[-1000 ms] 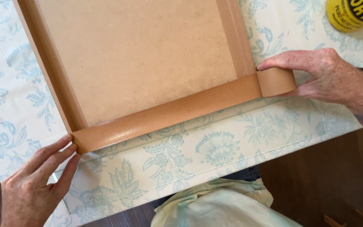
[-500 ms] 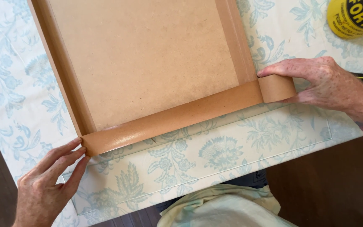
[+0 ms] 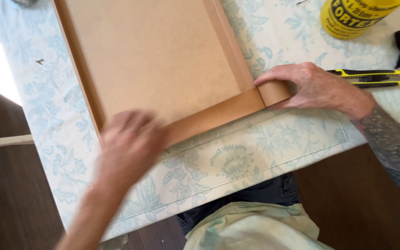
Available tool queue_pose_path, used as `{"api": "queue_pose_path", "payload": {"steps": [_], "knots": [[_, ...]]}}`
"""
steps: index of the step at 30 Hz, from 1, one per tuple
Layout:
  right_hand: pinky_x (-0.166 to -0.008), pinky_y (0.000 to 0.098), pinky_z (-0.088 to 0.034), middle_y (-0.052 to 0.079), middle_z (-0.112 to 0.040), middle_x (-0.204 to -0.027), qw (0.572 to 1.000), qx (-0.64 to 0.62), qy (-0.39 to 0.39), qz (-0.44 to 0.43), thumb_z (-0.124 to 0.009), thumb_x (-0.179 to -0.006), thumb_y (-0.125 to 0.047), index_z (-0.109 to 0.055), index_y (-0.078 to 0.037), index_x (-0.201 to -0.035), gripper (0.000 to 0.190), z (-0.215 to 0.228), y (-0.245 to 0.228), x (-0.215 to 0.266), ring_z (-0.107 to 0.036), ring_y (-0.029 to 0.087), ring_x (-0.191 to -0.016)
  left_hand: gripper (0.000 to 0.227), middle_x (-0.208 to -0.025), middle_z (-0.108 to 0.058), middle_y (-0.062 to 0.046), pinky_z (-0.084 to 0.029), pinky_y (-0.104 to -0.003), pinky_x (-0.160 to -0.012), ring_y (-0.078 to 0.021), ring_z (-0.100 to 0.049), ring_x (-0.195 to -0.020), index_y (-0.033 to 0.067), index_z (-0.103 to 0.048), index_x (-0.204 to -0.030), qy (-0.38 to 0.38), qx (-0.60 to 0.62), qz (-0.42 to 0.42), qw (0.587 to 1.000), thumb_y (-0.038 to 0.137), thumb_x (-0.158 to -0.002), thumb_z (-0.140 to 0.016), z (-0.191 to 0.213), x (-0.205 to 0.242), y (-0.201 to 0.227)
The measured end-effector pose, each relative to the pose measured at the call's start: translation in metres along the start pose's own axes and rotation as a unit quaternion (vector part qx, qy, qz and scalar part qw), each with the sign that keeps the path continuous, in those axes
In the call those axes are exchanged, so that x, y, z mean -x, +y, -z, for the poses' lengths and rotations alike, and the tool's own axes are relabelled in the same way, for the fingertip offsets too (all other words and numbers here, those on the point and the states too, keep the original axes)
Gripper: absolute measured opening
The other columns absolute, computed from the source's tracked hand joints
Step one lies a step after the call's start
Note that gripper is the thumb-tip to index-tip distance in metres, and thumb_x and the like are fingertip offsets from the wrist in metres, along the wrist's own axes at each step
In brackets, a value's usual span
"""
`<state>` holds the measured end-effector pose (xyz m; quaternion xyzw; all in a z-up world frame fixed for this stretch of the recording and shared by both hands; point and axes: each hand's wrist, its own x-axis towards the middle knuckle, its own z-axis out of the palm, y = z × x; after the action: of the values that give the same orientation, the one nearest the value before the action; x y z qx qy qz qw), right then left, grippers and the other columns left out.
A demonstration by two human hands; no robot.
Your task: Sealing the back of a wooden picture frame using brown paper adhesive tape, a utility knife, and a cloth for smoothing.
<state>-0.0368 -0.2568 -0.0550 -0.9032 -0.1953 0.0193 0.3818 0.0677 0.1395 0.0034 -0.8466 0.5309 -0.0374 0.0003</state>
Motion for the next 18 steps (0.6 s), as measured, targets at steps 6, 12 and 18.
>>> {"api": "queue_pose_path", "payload": {"steps": [6,12,18], "knots": [[-0.105,0.047,-0.05,0.011,-0.071,-0.126,0.998,-0.014,0.053,-0.036,-0.088,-0.076,-0.021,-0.068,-0.012,-0.132,0.06,0.0,-0.014,0.0,-0.065,0.031,-0.121,0.032,-0.094,-0.066,-0.01,-0.057,-0.047,-0.075,-0.0331,-0.073,-0.09,0.0081,-0.07,-0.104,0.003,0.16,0.076,0.984,0.037,-0.09,-0.065,-0.064,-0.135,0.095],[-0.106,0.0487,-0.05,0.015,-0.065,-0.135,0.991,-0.02,0.121,-0.06,-0.082,-0.087,-0.024,-0.069,-0.011,-0.13,0.047,0.009,-0.02,0.024,-0.06,0.035,-0.126,0.042,-0.1,-0.076,-0.005,-0.057,-0.05,-0.088,-0.0305,-0.074,-0.101,0.0182,-0.071,-0.118,-0.147,0.202,0.145,0.957,0.04,-0.082,-0.074,-0.071,-0.155,0.082],[-0.103,0.0467,-0.051,0.015,-0.064,-0.137,0.977,-0.024,0.176,-0.122,-0.052,-0.105,-0.008,-0.068,-0.012,-0.132,0.031,0.013,-0.018,0.049,-0.06,0.035,-0.129,0.039,-0.103,-0.079,-0.01,-0.059,-0.045,-0.092,-0.0301,-0.077,-0.102,0.0107,-0.078,-0.114,-0.224,0.378,0.173,0.881,0.027,-0.079,-0.073,0.002,-0.146,0.1]]}}
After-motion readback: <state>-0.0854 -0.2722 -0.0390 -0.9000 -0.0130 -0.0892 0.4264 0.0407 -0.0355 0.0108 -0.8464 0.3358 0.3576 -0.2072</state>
